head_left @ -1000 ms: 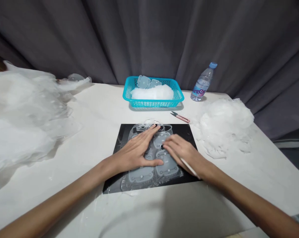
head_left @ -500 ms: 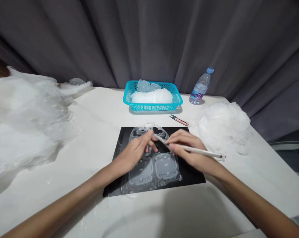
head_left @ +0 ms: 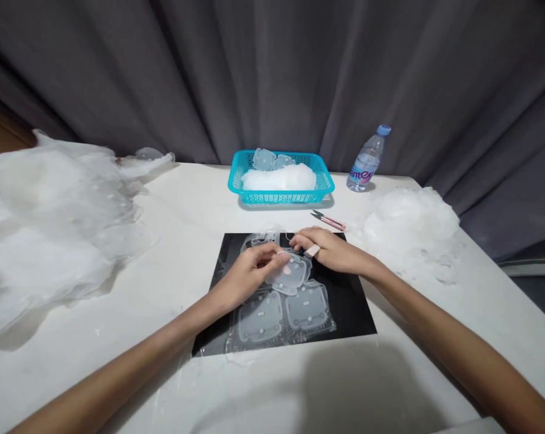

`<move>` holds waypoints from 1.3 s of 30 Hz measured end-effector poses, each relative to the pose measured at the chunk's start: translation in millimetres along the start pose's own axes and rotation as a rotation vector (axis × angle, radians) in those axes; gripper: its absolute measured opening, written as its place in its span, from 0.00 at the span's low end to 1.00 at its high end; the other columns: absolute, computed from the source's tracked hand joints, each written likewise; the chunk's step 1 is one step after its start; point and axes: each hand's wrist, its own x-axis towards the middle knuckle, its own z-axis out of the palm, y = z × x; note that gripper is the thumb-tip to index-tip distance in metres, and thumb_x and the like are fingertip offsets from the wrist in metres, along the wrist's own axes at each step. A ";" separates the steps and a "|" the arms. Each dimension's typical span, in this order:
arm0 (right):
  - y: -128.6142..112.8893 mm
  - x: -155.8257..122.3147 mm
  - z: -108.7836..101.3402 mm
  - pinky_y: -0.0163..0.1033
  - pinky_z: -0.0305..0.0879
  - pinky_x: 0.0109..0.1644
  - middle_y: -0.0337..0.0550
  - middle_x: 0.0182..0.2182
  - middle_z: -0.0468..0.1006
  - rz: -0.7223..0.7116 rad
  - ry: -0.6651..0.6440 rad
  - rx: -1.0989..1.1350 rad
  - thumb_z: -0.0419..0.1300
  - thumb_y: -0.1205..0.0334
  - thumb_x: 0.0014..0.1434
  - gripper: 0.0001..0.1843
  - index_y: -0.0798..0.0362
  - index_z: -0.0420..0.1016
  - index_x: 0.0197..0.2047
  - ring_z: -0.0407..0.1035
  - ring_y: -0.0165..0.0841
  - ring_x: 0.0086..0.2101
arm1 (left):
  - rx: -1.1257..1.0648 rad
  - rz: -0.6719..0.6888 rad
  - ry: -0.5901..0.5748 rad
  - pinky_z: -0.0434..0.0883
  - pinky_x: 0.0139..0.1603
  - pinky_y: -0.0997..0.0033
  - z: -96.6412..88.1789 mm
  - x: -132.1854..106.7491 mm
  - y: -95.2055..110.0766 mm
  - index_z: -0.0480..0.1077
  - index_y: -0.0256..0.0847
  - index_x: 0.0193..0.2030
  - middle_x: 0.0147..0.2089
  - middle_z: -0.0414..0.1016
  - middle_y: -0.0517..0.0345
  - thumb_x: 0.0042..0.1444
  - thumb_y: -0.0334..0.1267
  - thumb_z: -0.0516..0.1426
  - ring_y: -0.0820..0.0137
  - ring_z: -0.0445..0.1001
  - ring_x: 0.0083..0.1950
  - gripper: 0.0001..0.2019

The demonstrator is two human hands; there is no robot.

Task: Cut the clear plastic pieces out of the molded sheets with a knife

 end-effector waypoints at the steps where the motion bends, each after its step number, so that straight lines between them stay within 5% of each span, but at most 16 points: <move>1: 0.1 3.2 2.0 0.42 0.66 0.48 0.44 0.36 0.79 0.028 -0.051 0.077 0.56 0.59 0.71 0.14 0.55 0.77 0.36 0.72 0.36 0.39 | 0.026 0.011 0.001 0.64 0.34 0.72 0.6 -0.8 -1.0 0.74 0.39 0.38 0.34 0.77 0.59 0.70 0.53 0.55 0.70 0.71 0.32 0.19; 6: -0.5 9.5 3.3 0.38 0.65 0.41 0.41 0.32 0.81 0.136 -0.106 0.364 0.69 0.49 0.59 0.17 0.57 0.81 0.34 0.71 0.34 0.35 | 0.228 0.018 0.030 0.62 0.32 0.72 2.7 -5.6 -3.5 0.73 0.41 0.39 0.33 0.79 0.60 0.72 0.54 0.53 0.69 0.72 0.32 0.19; 9: -0.4 11.2 4.6 0.36 0.63 0.39 0.40 0.29 0.80 0.170 -0.111 0.306 0.66 0.54 0.61 0.13 0.57 0.80 0.33 0.70 0.32 0.32 | 0.382 0.068 0.065 0.63 0.31 0.71 5.6 -8.5 -2.9 0.71 0.42 0.38 0.31 0.76 0.62 0.73 0.52 0.51 0.70 0.71 0.30 0.19; 15: 2.6 11.0 19.1 0.39 0.61 0.45 0.43 0.34 0.79 0.201 0.101 -0.138 0.62 0.74 0.59 0.06 0.55 0.75 0.33 0.70 0.36 0.40 | 0.821 0.585 0.123 0.72 0.44 0.66 17.1 -18.0 -10.3 0.73 0.43 0.39 0.35 0.78 0.54 0.74 0.38 0.49 0.64 0.78 0.39 0.14; 23: 9.6 -6.7 -4.4 0.40 0.64 0.47 0.43 0.39 0.79 0.100 0.183 -0.036 0.57 0.60 0.70 0.07 0.53 0.74 0.41 0.71 0.36 0.41 | 0.361 0.091 0.156 0.65 0.34 0.72 6.9 -14.4 -7.3 0.70 0.43 0.41 0.33 0.78 0.63 0.72 0.47 0.53 0.72 0.72 0.31 0.12; 25: 10.1 -11.1 -10.0 0.39 0.63 0.43 0.42 0.37 0.79 0.126 0.195 0.010 0.59 0.54 0.69 0.11 0.53 0.75 0.41 0.71 0.35 0.38 | 0.271 0.049 0.158 0.65 0.34 0.72 5.1 -11.8 -4.6 0.71 0.42 0.41 0.32 0.78 0.63 0.71 0.48 0.54 0.71 0.71 0.31 0.13; 30: 0.7 -12.1 -5.6 0.38 0.64 0.42 0.41 0.34 0.80 0.183 -0.113 0.215 0.62 0.55 0.66 0.11 0.54 0.78 0.38 0.72 0.34 0.37 | 0.085 -0.036 0.148 0.65 0.34 0.72 6.3 -7.6 -2.6 0.76 0.41 0.42 0.33 0.79 0.61 0.67 0.48 0.58 0.70 0.73 0.33 0.13; 34: -3.7 -8.9 -1.5 0.39 0.66 0.48 0.41 0.35 0.80 0.166 -0.091 0.465 0.65 0.56 0.64 0.10 0.55 0.78 0.38 0.74 0.34 0.39 | 0.024 -0.058 0.105 0.66 0.34 0.73 9.2 -6.9 -0.5 0.79 0.40 0.44 0.36 0.80 0.59 0.64 0.51 0.62 0.70 0.73 0.34 0.15; 39: -4.0 -16.7 -3.7 0.39 0.67 0.47 0.38 0.35 0.82 0.245 -0.229 0.604 0.73 0.59 0.56 0.21 0.52 0.74 0.50 0.76 0.34 0.39 | -0.047 -0.036 0.142 0.67 0.33 0.75 8.0 -3.8 0.7 0.79 0.39 0.41 0.37 0.80 0.58 0.60 0.51 0.66 0.71 0.73 0.34 0.16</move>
